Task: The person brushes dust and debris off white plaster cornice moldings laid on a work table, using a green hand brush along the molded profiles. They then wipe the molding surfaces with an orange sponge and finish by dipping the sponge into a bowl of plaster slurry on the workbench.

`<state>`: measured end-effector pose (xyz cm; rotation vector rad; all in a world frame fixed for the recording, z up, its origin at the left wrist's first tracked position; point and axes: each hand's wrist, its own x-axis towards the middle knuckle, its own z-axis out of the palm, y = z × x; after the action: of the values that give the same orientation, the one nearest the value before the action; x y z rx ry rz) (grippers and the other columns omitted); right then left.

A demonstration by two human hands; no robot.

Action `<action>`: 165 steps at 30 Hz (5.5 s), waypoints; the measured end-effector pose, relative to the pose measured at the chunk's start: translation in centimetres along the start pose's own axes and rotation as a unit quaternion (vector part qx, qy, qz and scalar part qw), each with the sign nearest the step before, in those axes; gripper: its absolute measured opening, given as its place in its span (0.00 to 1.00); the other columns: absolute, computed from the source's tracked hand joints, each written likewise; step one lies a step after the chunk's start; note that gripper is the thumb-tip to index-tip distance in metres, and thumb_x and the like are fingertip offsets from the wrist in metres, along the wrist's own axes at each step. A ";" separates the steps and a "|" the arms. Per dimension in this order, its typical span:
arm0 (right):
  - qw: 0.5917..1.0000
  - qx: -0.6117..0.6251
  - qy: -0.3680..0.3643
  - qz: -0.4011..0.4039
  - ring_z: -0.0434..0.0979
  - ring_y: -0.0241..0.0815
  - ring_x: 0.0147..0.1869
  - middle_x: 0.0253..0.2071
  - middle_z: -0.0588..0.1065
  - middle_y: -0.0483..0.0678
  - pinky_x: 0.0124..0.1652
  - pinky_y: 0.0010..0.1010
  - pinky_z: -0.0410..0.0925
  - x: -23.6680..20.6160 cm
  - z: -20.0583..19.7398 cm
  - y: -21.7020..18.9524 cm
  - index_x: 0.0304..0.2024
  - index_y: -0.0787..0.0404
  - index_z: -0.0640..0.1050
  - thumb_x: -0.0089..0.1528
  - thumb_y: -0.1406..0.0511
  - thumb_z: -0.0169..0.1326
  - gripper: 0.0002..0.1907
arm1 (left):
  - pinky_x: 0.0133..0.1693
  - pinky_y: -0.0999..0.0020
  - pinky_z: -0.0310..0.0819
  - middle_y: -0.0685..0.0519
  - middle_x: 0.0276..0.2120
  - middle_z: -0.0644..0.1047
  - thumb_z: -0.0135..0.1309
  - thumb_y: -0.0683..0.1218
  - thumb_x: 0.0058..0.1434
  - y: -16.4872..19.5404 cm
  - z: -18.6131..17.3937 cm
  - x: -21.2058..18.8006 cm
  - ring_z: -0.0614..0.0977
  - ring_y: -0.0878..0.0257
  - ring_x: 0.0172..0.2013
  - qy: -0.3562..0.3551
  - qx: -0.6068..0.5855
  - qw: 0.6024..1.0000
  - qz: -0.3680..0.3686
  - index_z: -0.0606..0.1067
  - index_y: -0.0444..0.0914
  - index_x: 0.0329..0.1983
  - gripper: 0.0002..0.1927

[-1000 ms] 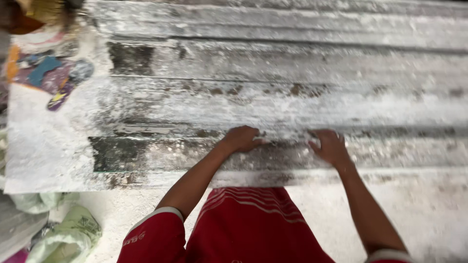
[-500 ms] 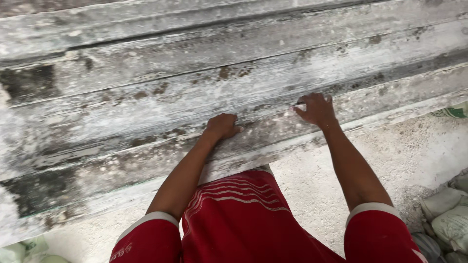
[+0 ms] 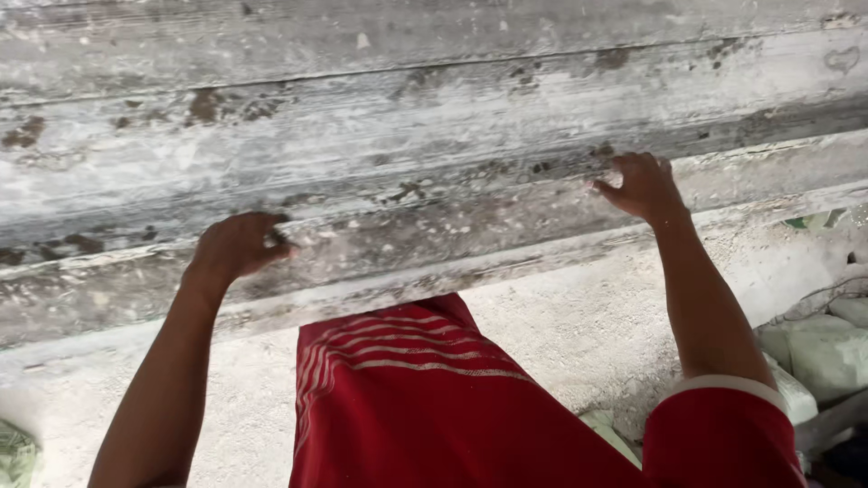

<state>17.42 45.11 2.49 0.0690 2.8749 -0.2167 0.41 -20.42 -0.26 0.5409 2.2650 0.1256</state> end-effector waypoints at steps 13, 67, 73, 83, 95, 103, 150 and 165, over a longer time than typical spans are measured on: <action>0.950 -0.069 -0.302 0.037 0.85 0.47 0.47 0.42 0.84 0.51 0.58 0.42 0.73 1.4 -0.1 4.8 0.60 0.45 0.78 0.63 0.47 0.56 0.25 | 0.41 0.54 0.83 0.58 0.56 0.80 0.54 0.68 0.58 2.3 -0.6 -4.2 0.87 0.55 0.42 0.117 0.049 0.991 -0.032 0.77 0.57 0.61 0.29; 0.944 -0.186 -0.231 0.147 0.85 0.54 0.51 0.45 0.85 0.56 0.54 0.52 0.75 31.1 -15.0 16.9 0.71 0.49 0.72 0.67 0.48 0.54 0.32 | 0.43 0.50 0.82 0.49 0.39 0.84 0.56 0.67 0.64 -1.2 -23.8 16.6 0.86 0.52 0.41 0.156 0.072 0.984 -0.046 0.81 0.48 0.55 0.26; 0.943 -0.181 -0.265 0.086 0.82 0.51 0.47 0.48 0.80 0.52 0.49 0.51 0.76 32.3 -15.0 16.7 0.67 0.48 0.74 0.63 0.46 0.57 0.33 | 0.46 0.47 0.80 0.48 0.36 0.85 0.61 0.68 0.56 -0.8 -24.3 15.9 0.85 0.50 0.42 0.171 0.026 0.983 -0.058 0.78 0.47 0.60 0.33; 0.925 -0.197 -0.302 0.120 0.85 0.49 0.47 0.44 0.81 0.54 0.54 0.47 0.77 30.8 -13.5 17.5 0.73 0.41 0.71 0.68 0.48 0.51 0.30 | 0.48 0.47 0.79 0.49 0.38 0.85 0.60 0.68 0.57 -0.1 -24.0 16.4 0.85 0.50 0.45 0.162 0.036 0.984 -0.058 0.79 0.52 0.61 0.32; 0.977 -0.084 -0.160 0.112 0.81 0.56 0.56 0.62 0.76 0.56 0.63 0.55 0.67 28.9 -12.8 16.3 0.69 0.54 0.72 0.67 0.52 0.53 0.29 | 0.59 0.47 0.70 0.53 0.52 0.82 0.63 0.65 0.57 -2.7 -21.0 19.2 0.80 0.54 0.56 0.312 0.049 0.948 0.040 0.80 0.50 0.57 0.28; 0.997 -0.047 0.052 -0.016 0.76 0.59 0.59 0.55 0.74 0.63 0.59 0.49 0.69 27.8 -15.9 13.2 0.54 0.64 0.79 0.71 0.54 0.59 0.20 | 0.72 0.43 0.53 0.51 0.68 0.70 0.61 0.64 0.61 -2.3 -19.5 18.8 0.68 0.52 0.69 0.311 0.081 0.947 0.002 0.76 0.50 0.62 0.29; 0.815 0.551 -0.127 -0.126 0.80 0.44 0.51 0.50 0.81 0.59 0.51 0.34 0.73 10.7 11.9 -46.6 0.56 0.67 0.79 0.72 0.58 0.48 0.20 | 0.69 0.43 0.59 0.31 0.75 0.55 0.39 0.55 0.74 7.1 7.1 -10.1 0.62 0.35 0.71 0.529 -0.439 0.725 0.039 0.61 0.35 0.73 0.29; 0.583 0.698 -0.375 -0.179 0.49 0.57 0.83 0.81 0.48 0.56 0.75 0.52 0.46 -2.9 11.7 -89.5 0.77 0.50 0.47 0.68 0.39 0.33 0.41 | 0.72 0.43 0.33 0.36 0.78 0.41 0.24 0.64 0.74 -25.8 21.0 -30.4 0.40 0.41 0.77 0.491 -0.416 0.744 -0.179 0.48 0.41 0.80 0.37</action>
<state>17.25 -45.17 4.73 -0.2540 1.2054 -1.9229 24.99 -58.21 -0.54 -0.6147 2.8353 1.4335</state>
